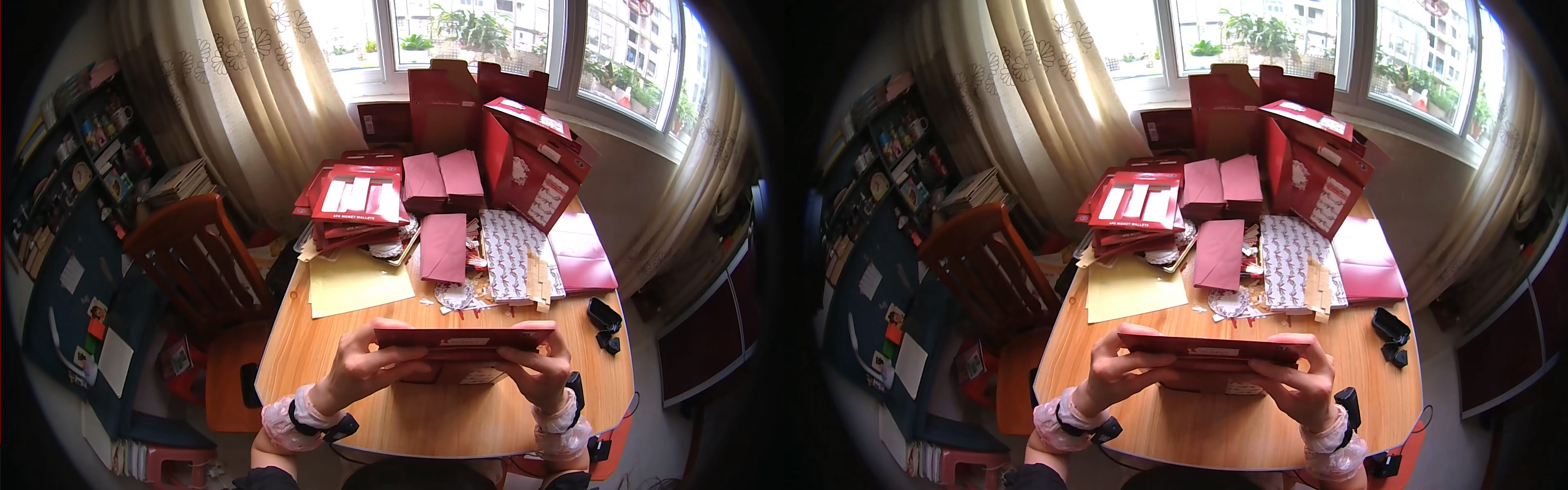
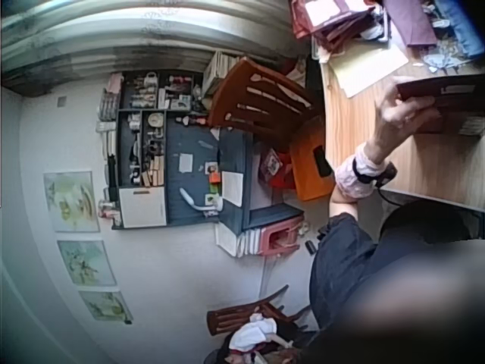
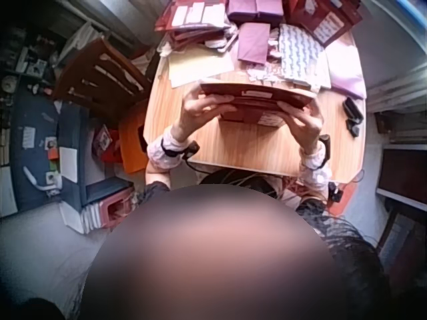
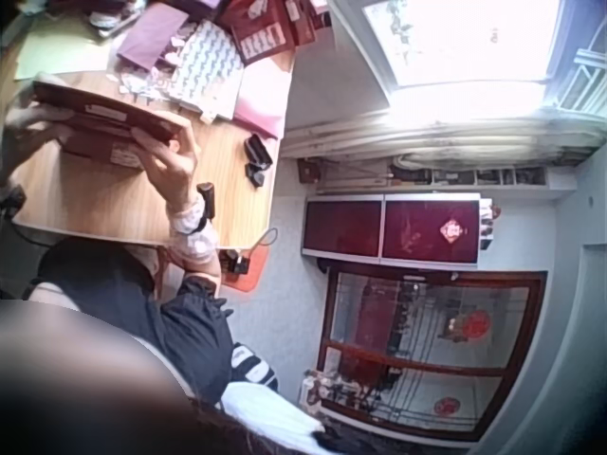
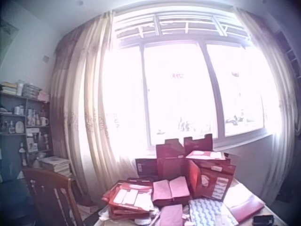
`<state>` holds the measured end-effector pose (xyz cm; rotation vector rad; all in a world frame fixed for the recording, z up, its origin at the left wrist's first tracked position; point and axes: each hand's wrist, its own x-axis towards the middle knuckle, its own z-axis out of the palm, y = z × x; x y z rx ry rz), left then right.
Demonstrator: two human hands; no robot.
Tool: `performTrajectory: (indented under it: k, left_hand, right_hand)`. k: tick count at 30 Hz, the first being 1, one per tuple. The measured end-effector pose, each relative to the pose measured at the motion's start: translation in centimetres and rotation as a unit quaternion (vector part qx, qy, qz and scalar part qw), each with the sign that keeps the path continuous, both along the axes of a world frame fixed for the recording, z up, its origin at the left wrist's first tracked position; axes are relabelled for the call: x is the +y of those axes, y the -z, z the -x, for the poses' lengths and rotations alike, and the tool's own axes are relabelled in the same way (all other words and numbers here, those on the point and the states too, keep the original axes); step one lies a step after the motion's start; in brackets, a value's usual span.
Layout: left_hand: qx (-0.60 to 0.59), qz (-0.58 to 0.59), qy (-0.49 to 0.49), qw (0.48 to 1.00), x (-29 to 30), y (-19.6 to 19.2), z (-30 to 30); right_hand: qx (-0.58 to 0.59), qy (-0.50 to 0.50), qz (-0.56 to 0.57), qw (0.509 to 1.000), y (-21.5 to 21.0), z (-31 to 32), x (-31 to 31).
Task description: Assembling red money wallets and packaging them into a decorative box.
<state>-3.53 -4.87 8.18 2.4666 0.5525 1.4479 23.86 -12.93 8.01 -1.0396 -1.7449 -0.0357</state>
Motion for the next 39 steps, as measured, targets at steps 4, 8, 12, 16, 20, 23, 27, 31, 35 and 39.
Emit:
performTrajectory:
  k: [4, 8, 12, 16, 20, 23, 27, 31, 35, 39]
  left_hand:
    - [0.001, 0.031, 0.016, 0.999, 0.0, 0.0, -0.1]
    - [0.009, 0.067, 0.024, 0.997, 0.6, 0.2, -0.2]
    - [0.009, 0.116, 0.016, 0.993, 0.6, 0.9, -0.2]
    - [-0.022, 0.165, 0.027, 0.986, 0.1, 1.1, 0.0]
    - [-0.029, 0.151, 0.023, 0.988, 0.4, 1.5, -0.1]
    - [-0.035, 0.131, 0.020, 0.991, 0.5, 1.7, -0.3]
    - [-0.044, 0.123, 0.021, 0.991, 0.5, 1.7, -0.4]
    - [-0.042, 0.152, 0.028, 0.987, 0.8, 1.7, -0.5]
    - [-0.060, 0.185, 0.035, 0.980, 0.7, 2.3, -0.6]
    - [-0.063, 0.163, 0.037, 0.984, 0.6, 2.0, -0.8]
  right_hand:
    - [-0.002, 0.005, 0.024, 1.000, 0.0, -0.3, -0.2]
    - [0.033, -0.013, 0.059, 0.998, 0.0, -0.3, 0.4]
    - [0.069, -0.010, 0.059, 0.996, 0.7, 0.0, 0.4]
    - [0.140, -0.022, 0.042, 0.989, 1.3, -2.0, 0.2]
    - [0.158, -0.054, 0.084, 0.982, 1.1, -2.0, 0.1]
    - [0.130, -0.059, 0.078, 0.987, 0.8, -1.7, 0.3]
    - [0.108, -0.048, 0.074, 0.990, 0.1, -1.5, 0.4]
    - [0.093, -0.032, 0.055, 0.994, 0.5, -1.6, 0.7]
    - [0.145, -0.034, 0.054, 0.987, 0.7, -1.5, 0.1]
    - [0.155, -0.041, 0.043, 0.986, 0.4, -1.9, 0.3]
